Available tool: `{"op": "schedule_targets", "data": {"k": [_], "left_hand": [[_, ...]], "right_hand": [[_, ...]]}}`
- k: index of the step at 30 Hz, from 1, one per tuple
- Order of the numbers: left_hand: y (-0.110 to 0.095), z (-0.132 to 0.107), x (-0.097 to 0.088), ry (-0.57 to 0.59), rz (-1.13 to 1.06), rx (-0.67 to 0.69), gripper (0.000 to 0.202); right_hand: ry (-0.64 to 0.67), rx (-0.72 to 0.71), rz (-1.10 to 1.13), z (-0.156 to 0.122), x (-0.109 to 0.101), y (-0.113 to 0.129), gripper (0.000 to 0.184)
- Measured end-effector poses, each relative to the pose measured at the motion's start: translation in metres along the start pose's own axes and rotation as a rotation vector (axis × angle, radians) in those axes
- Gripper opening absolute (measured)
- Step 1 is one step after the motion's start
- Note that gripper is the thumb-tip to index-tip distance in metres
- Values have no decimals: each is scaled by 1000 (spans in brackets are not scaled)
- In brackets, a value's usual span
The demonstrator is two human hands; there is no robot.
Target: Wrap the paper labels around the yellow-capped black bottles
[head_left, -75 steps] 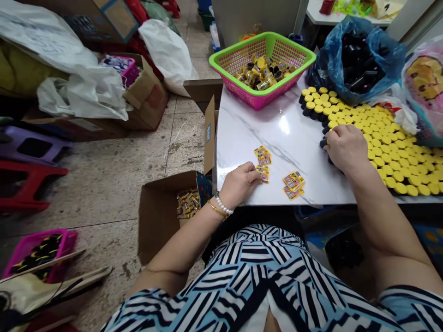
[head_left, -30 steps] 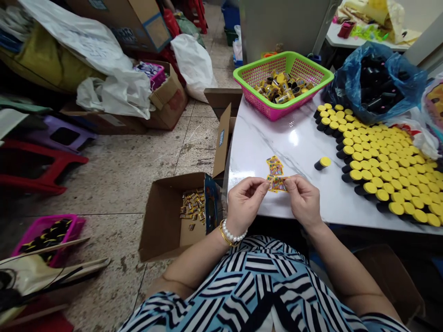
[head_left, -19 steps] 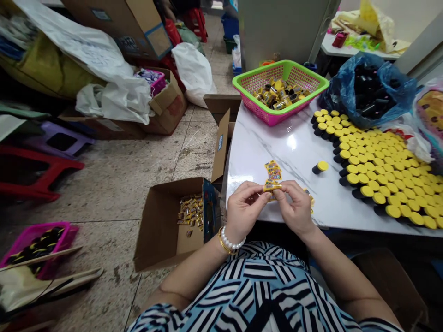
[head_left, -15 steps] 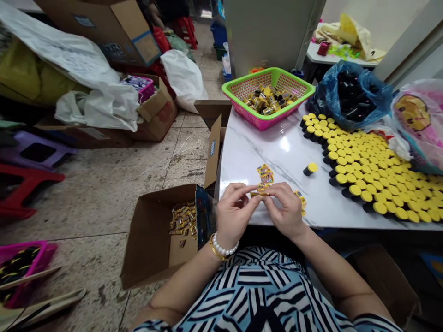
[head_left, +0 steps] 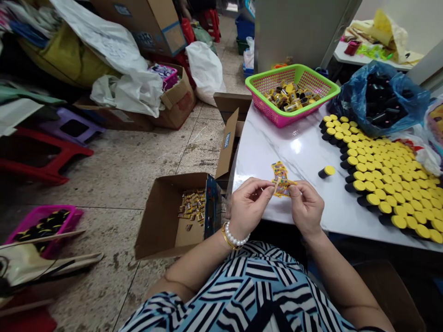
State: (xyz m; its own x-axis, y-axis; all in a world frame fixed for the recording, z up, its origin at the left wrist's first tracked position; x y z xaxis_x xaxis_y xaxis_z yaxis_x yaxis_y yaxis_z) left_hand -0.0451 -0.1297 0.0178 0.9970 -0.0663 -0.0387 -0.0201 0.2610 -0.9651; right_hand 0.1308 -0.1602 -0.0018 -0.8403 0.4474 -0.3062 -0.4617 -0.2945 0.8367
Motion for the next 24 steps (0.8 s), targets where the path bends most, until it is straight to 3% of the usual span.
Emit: {"op": "schedule_targets", "data": {"k": [11, 16, 21, 24], "left_hand": [[13, 1, -2, -1, -114, -63, 16], [17, 4, -5, -31, -105, -94, 14], [21, 1, -3, -36, -133, -266, 21], [24, 4, 1, 54, -223, -383, 27]], "right_hand": [[52, -280, -143, -5, 11, 12, 8], [61, -305, -177, -2, 13, 9, 7], [56, -339, -235, 0, 17, 8, 9], [115, -359, -241, 8, 13, 9, 10]]}}
Point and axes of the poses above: each hand's wrist, its own z-axis towards the middle knuckle, its own x-axis out of the palm, y = z × x, the point moved 3 cm from there along z, towards the middle knuckle
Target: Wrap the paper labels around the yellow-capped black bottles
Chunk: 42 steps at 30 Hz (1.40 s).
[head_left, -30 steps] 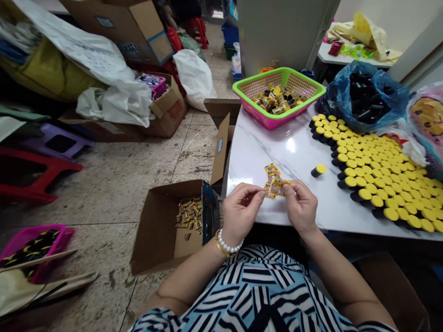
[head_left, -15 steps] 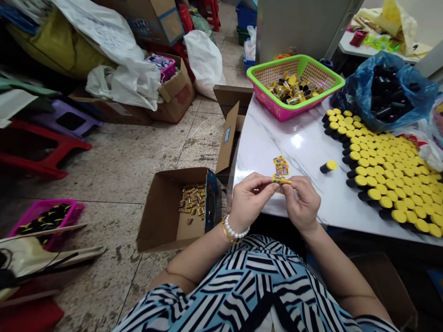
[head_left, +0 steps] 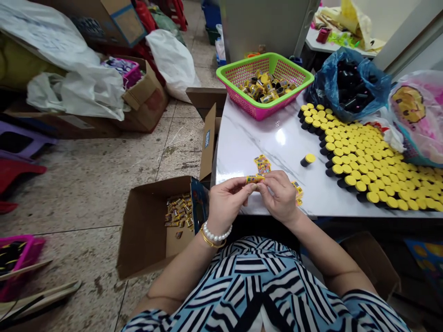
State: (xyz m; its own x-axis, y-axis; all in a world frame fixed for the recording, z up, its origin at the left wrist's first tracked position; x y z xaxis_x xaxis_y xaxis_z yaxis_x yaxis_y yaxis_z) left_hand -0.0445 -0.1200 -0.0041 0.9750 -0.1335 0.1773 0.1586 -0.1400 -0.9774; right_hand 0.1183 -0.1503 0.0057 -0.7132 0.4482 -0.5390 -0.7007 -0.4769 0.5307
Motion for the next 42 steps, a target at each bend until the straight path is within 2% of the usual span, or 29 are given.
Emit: {"op": "schedule_targets", "data": {"k": [3, 6, 7, 9, 11, 13, 15, 17, 21, 26, 35, 42], "left_hand": [[-3, 18, 6, 138, -128, -143, 30], [-16, 51, 14, 220, -267, -217, 28], [-21, 64, 18, 250, -311, -231, 26], [-32, 90, 27, 325, -396, -281, 19], [-38, 111, 38, 381, -469, -368, 12], [-39, 125, 48, 391, -519, -452, 9], [-34, 132, 55, 387, -552, -501, 8], [-26, 135, 59, 396, -578, -523, 8], [-15, 137, 58, 363, -615, -545, 6], [-9, 141, 56, 377, -637, -577, 8], [-7, 141, 59, 346, -656, -608, 8], [0, 142, 60, 353, -593, -551, 9]], "right_hand": [[11, 41, -93, 13, -23, -18, 15], [-7, 162, -380, 23, -57, -56, 31], [29, 205, -462, 24, -66, -71, 35], [119, 287, -528, 25, -78, -99, 27], [133, 371, -435, 29, -84, -120, 21], [49, 445, -166, 38, -87, -128, 26], [-45, 484, 190, 53, -86, -127, 40], [-92, 492, 476, 69, -81, -120, 43], [-75, 496, 678, 92, -61, -108, 43], [-46, 491, 704, 92, -44, -104, 42], [-53, 452, 561, 86, -38, -105, 40], [-58, 369, 385, 76, -31, -88, 33]]}}
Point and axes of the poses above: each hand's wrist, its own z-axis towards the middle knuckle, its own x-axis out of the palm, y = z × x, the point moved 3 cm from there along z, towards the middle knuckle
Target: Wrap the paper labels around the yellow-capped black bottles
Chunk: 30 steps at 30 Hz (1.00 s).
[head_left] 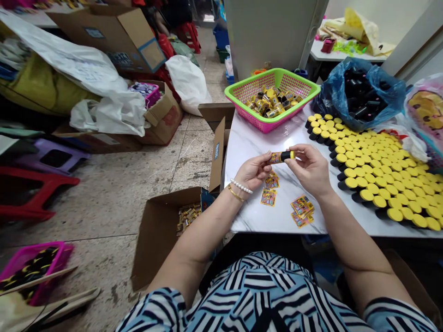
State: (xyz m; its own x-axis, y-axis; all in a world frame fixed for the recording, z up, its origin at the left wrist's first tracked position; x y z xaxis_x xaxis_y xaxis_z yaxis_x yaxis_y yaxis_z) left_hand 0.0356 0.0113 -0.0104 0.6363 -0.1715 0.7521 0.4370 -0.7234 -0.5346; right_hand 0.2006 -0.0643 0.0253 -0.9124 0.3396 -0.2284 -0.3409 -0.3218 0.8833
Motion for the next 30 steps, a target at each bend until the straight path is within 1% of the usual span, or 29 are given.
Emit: {"op": "schedule_targets", "data": {"k": [2, 5, 8, 9, 10, 11, 12, 14, 15, 17, 19, 21, 23, 25, 26, 28, 30], "left_hand": [[1, 0, -1, -10, 51, 41, 12], [1, -1, -2, -22, 163, 153, 23], [-2, -4, -4, -115, 278, 333, 33], [-4, -6, -5, -137, 293, 386, 39], [-4, -7, -5, -130, 297, 414, 46], [-4, -7, -3, -89, 298, 407, 53], [-3, -8, -2, -25, 302, 371, 57], [-2, -8, 3, 94, 334, 261, 56], [-5, -8, 6, 107, 352, 241, 52], [-16, -7, 14, 106, 375, 252, 47], [-33, -7, 31, 140, 406, 309, 46], [-48, -7, 51, 197, 428, 366, 47], [-57, -6, 68, 242, 417, 385, 48], [-56, 0, 76, 245, 382, 380, 49], [-54, 4, 76, 223, 364, 380, 50], [-45, 14, 68, 147, 341, 386, 55], [-35, 25, 58, 86, 340, 379, 61]], "right_hand": [[39, 48, 48, -3, 3, -1, 35], [83, 122, 174, -5, 5, -8, 36], [48, 111, 237, -2, -1, -15, 36], [36, 100, 245, -1, -3, -16, 36], [29, 87, 247, 0, -5, -17, 37], [26, 70, 238, 1, -6, -17, 37], [27, 48, 214, 2, -6, -16, 36], [46, -9, 135, 4, -6, -9, 35], [62, -37, 94, 6, -6, -4, 33], [108, -81, 52, 13, -7, 8, 30], [129, -129, 55, 22, -12, 21, 29], [91, -204, 49, 31, -19, 33, 29], [9, -302, -20, 39, -26, 39, 30], [-63, -395, -142, 42, -28, 39, 32], [-83, -429, -202, 42, -27, 37, 32], [-92, -466, -282, 39, -24, 28, 31], [-91, -461, -322, 37, -20, 17, 29]]}}
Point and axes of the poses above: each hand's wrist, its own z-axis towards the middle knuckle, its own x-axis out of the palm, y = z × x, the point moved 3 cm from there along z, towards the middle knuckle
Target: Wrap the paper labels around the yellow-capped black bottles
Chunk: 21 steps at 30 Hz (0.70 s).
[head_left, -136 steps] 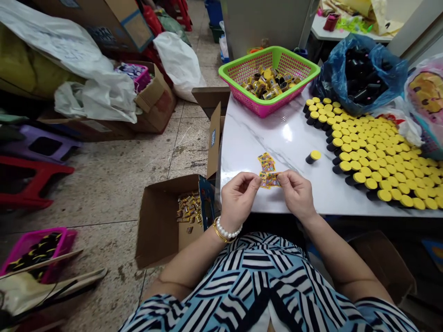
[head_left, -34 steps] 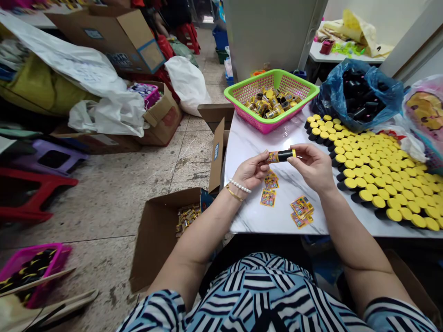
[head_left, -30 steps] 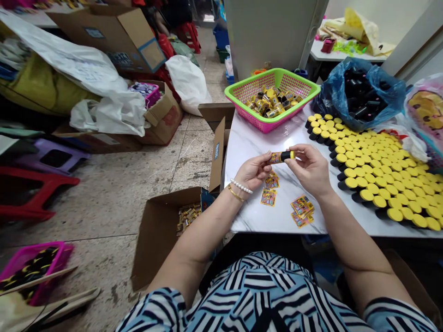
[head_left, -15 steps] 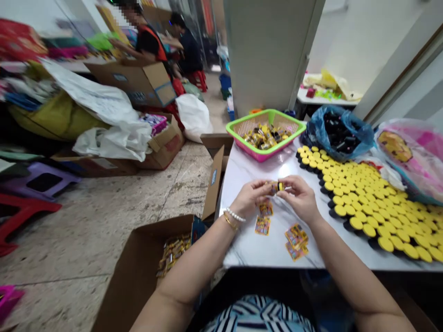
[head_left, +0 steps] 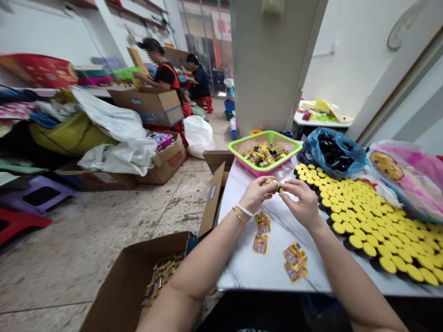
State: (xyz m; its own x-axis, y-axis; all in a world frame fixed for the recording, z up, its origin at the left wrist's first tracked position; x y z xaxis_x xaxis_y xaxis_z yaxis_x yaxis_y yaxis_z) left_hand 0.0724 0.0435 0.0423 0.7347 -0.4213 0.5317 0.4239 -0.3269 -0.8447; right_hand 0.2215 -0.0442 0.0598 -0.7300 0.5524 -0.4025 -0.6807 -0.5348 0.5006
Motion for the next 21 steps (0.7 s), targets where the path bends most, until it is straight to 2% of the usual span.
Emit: {"op": "schedule_targets", "data": {"k": [4, 9, 11, 14, 16, 18, 21], "left_hand": [[15, 10, -11, -23, 8, -25, 66], [18, 20, -17, 33, 69, -102, 50], [21, 22, -18, 54, 86, -45, 46], [27, 22, -16, 82, 112, 58, 43], [30, 22, -15, 100, 127, 64, 43], [30, 22, -16, 99, 116, 48, 43], [28, 20, -18, 92, 73, 21, 46]], "right_hand": [[0, 58, -17, -8, 7, -13, 34], [25, 35, -38, -8, 11, -23, 26], [14, 159, 54, -10, 13, -31, 24], [5, 518, 328, -16, 22, -47, 30], [30, 679, 481, -19, 27, -53, 35], [76, 711, 567, -18, 30, -55, 38], [133, 653, 623, -16, 29, -53, 42]]}}
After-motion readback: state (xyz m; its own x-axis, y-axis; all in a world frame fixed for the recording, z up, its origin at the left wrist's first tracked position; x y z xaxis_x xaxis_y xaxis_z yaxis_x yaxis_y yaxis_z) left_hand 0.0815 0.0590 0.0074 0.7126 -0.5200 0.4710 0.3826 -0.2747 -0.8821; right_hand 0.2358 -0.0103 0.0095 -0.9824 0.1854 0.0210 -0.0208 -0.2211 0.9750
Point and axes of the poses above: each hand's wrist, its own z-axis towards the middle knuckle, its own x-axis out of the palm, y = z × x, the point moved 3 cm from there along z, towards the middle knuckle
